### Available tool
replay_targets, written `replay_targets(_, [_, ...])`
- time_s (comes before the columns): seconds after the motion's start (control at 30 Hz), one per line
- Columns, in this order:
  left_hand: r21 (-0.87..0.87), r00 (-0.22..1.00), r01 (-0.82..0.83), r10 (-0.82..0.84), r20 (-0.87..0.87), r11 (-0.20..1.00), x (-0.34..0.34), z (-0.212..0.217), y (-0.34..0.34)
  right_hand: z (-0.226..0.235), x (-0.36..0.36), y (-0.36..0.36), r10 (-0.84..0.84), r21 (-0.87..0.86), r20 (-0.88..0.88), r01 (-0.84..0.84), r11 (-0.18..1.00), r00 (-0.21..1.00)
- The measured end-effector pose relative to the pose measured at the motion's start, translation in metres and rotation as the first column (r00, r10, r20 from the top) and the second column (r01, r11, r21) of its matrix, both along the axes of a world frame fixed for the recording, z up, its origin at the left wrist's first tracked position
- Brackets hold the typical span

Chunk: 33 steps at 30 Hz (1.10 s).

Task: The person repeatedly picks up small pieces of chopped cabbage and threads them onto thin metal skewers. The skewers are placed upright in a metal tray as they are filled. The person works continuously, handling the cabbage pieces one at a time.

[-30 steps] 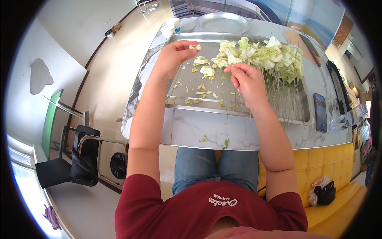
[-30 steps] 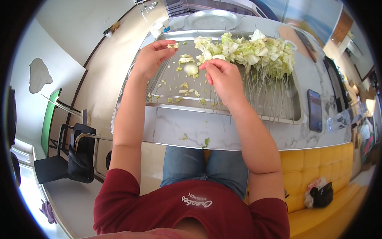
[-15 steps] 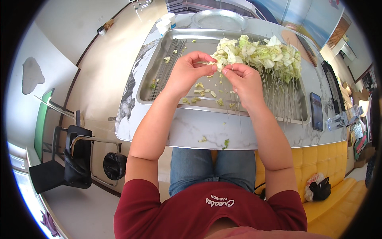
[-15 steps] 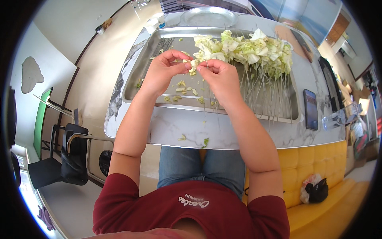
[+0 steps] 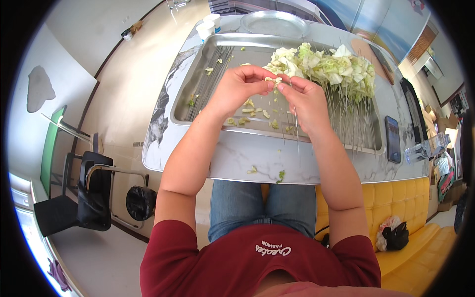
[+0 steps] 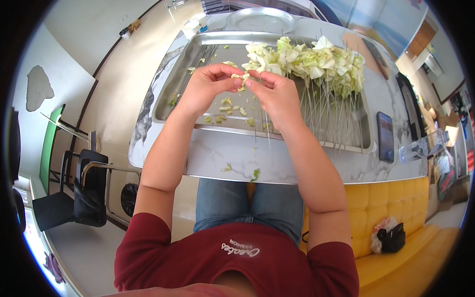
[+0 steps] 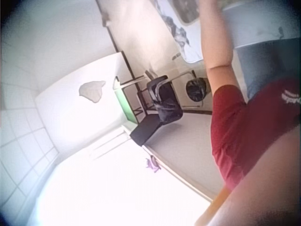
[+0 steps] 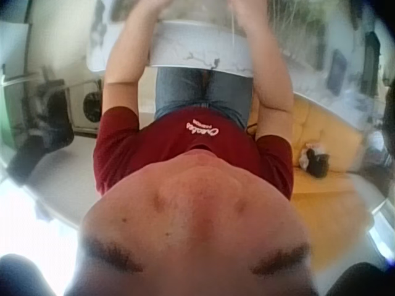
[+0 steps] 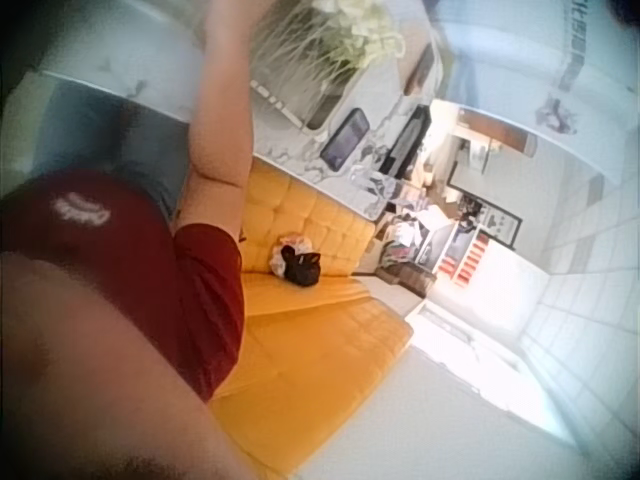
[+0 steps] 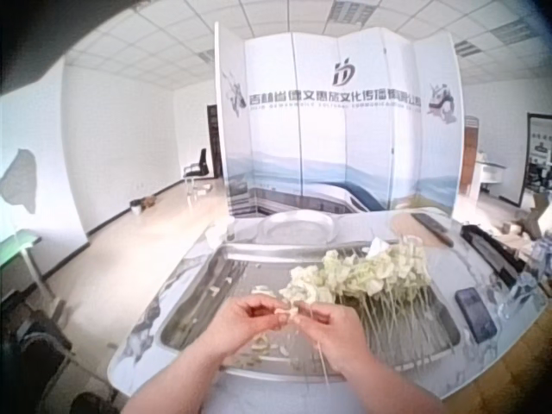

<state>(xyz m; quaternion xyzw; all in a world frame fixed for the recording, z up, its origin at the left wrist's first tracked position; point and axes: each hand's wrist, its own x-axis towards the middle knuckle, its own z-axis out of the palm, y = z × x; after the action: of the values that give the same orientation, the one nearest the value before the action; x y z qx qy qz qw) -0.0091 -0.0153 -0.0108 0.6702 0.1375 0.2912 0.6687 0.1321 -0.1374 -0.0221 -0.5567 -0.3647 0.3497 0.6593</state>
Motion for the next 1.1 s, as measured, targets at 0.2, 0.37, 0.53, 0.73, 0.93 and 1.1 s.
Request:
replay_targets(0.2, [0.031, 0.999, -0.050, 0.049, 0.022, 0.998, 0.001, 0.000, 0.003, -0.004, 0.005, 0.002, 0.065, -0.012, 0.007, -0.065, 0.998, 0.998])
replay_targets(0.37, [0.511, 0.961, -0.277, 0.239, 0.141, 0.814, 0.008, -0.007, -0.017, 0.000, 0.003, 0.002, 0.014, 0.030, -0.105, -0.011, 0.999, 0.994])
replay_targets(0.53, [0.795, 0.882, -0.465, 0.286, 0.375, 0.391, 0.017, -0.015, -0.026, -0.001, 0.009, 0.000, 0.010, 0.079, -0.303, 0.015, 0.997, 0.953])
replay_targets(0.73, [0.783, 0.849, -0.508, 0.361, 0.386, 0.359, 0.015, -0.018, -0.025, 0.006, 0.003, -0.001, 0.055, 0.082, -0.391, -0.025, 0.996, 0.919])
replay_targets(0.93, [0.733, 0.863, -0.495, 0.359, 0.355, 0.466, 0.015, -0.015, -0.027, 0.006, 0.002, -0.002, 0.053, 0.086, -0.368, -0.023, 0.996, 0.928])
replay_targets(1.1, [0.797, 0.849, -0.509, 0.344, 0.401, 0.325, 0.016, -0.014, -0.031, -0.001, 0.002, 0.002, 0.019, 0.104, -0.353, 0.020, 0.994, 0.935])
